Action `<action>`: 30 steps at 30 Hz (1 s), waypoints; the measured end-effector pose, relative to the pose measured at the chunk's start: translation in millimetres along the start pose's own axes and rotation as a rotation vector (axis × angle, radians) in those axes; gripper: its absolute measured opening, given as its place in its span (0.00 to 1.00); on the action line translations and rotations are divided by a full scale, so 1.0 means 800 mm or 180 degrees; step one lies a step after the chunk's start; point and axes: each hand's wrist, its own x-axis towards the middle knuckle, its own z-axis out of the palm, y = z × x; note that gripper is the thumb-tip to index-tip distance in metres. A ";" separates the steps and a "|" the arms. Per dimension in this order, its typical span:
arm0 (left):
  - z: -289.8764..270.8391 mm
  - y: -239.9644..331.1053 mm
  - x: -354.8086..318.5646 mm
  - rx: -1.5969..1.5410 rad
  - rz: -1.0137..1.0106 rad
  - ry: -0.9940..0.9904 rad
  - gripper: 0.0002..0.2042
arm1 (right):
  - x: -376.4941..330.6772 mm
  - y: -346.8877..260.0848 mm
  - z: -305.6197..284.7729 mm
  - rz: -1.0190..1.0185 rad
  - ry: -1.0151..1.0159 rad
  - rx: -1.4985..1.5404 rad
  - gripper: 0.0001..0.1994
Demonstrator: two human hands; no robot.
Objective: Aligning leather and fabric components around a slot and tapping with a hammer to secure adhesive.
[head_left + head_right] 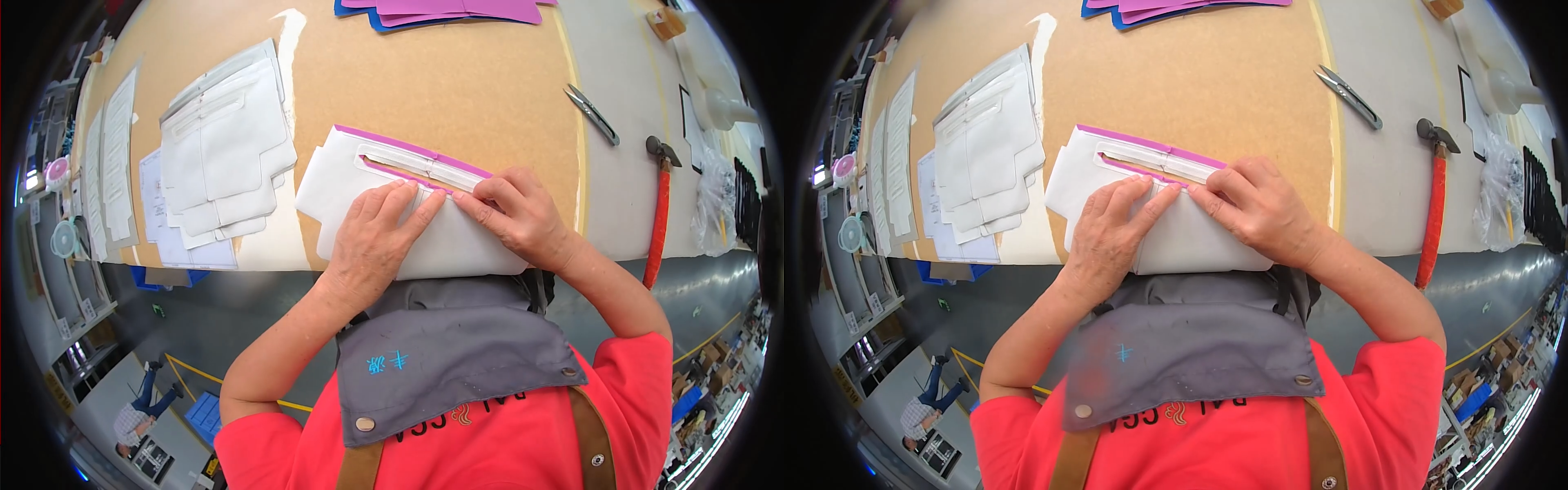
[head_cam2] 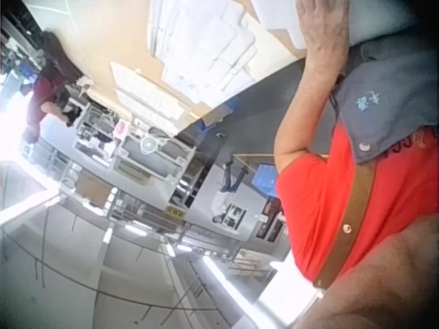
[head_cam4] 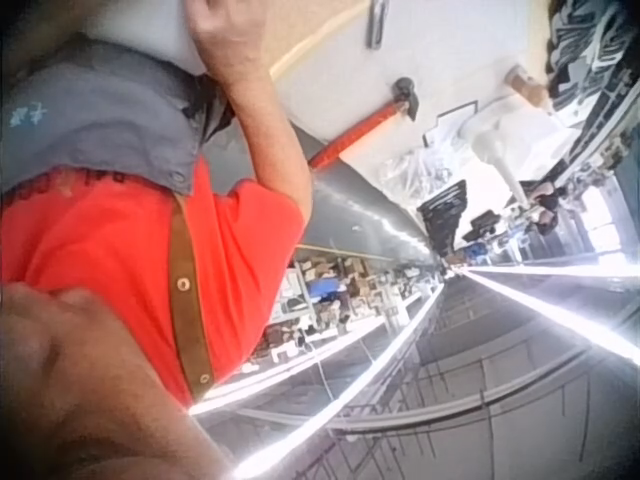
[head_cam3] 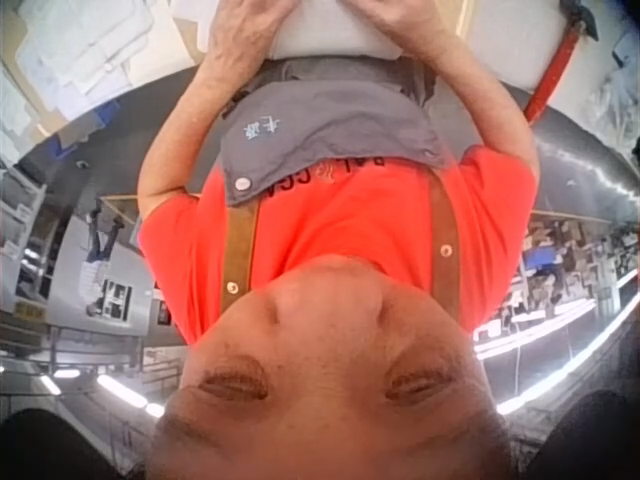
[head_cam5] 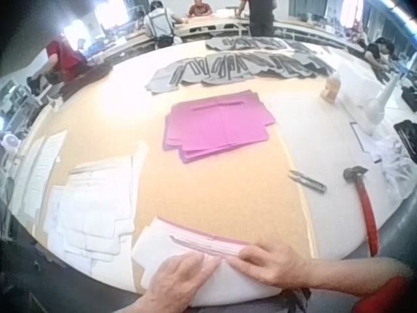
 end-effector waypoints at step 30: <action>0.019 0.029 -0.001 -0.0021 0.0005 0.0283 0.25 | -0.009 -0.003 -0.009 -0.0247 -0.0069 -0.0147 0.21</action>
